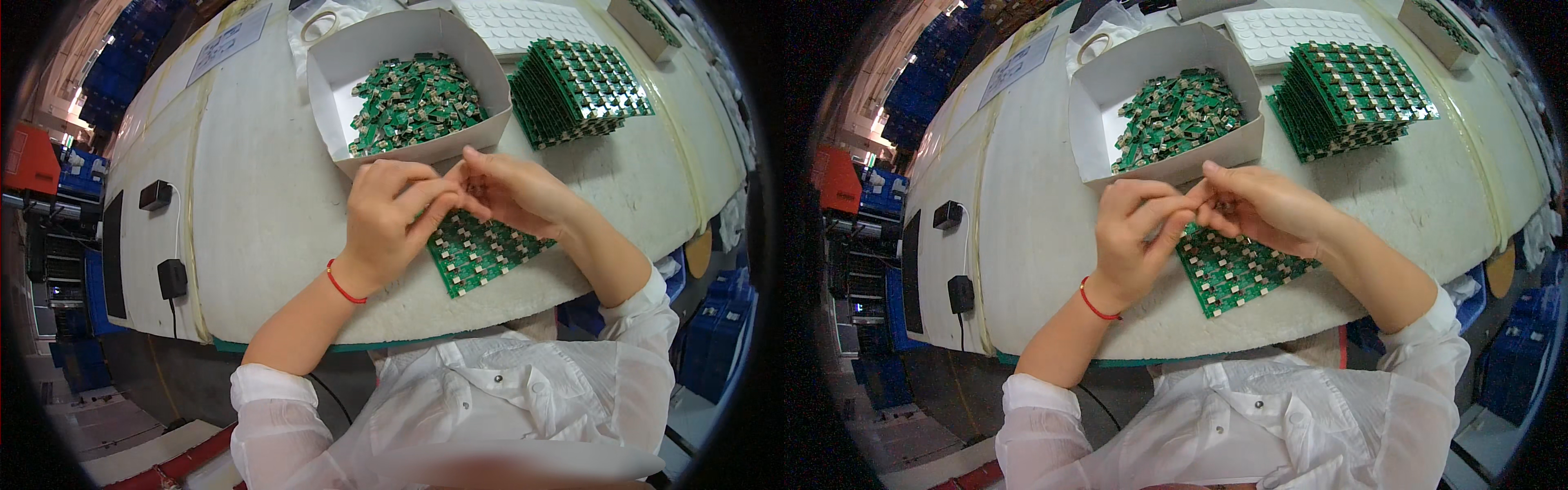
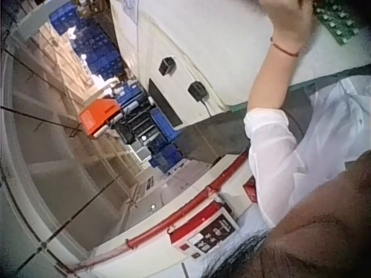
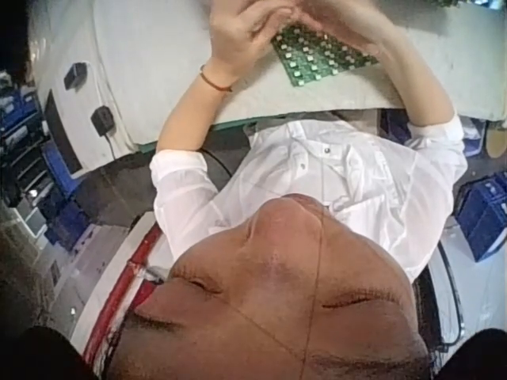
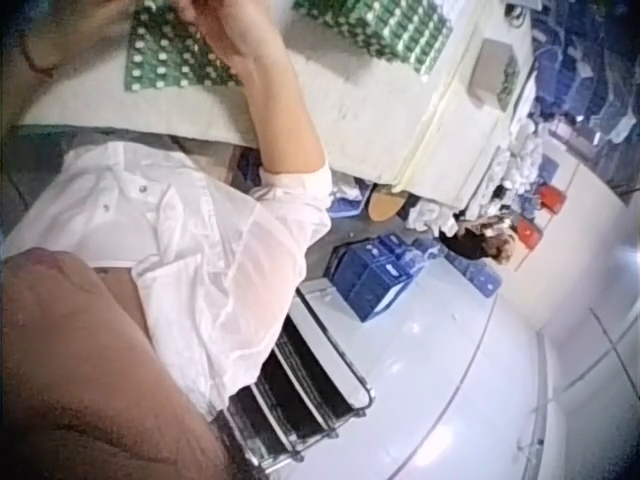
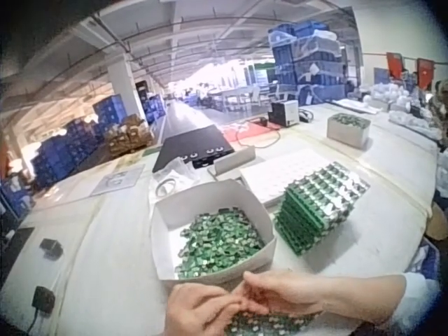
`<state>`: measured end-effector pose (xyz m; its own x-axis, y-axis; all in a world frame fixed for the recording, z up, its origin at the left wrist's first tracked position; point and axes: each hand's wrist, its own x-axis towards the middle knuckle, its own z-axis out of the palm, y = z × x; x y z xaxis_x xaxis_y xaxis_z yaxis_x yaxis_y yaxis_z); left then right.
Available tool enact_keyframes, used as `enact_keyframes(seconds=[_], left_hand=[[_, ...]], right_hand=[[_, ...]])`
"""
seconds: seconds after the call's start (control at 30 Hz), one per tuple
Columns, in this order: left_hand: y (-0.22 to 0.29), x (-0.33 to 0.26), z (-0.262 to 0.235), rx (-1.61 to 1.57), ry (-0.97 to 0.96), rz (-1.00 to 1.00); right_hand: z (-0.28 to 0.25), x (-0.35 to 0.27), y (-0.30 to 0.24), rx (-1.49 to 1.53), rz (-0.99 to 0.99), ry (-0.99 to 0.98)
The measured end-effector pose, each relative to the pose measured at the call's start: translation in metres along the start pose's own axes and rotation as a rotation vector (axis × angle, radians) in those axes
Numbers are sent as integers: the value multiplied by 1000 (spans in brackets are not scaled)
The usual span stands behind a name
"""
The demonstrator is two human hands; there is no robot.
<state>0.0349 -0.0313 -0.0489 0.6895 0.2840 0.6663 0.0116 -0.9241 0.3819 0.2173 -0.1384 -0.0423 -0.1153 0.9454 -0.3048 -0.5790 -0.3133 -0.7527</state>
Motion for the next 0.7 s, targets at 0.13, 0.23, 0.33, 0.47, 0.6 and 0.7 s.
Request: enact_keyframes(seconds=[0.13, 0.23, 0.33, 0.47, 0.6, 0.7], left_hand=[[7, 4, -9, 24, -212, -268], [5, 2, -13, 109, -459, -318], [6, 3, -14, 78, -536, -322], [11, -1, -15, 91, -532, -373], [17, -8, -10, 215, -480, -367], [22, -9, -10, 282, -476, -359]], right_hand=[[-5, 0, 3, -716, -185, 87], [5, -7, 6, -1300, -384, 33], [-1, -4, 15, -1393, -498, 23], [-2, -1, 17, -1408, -494, 4], [-4, 1, 20, -1439, -511, -24], [-1, 1, 20, -1459, -522, -21]])
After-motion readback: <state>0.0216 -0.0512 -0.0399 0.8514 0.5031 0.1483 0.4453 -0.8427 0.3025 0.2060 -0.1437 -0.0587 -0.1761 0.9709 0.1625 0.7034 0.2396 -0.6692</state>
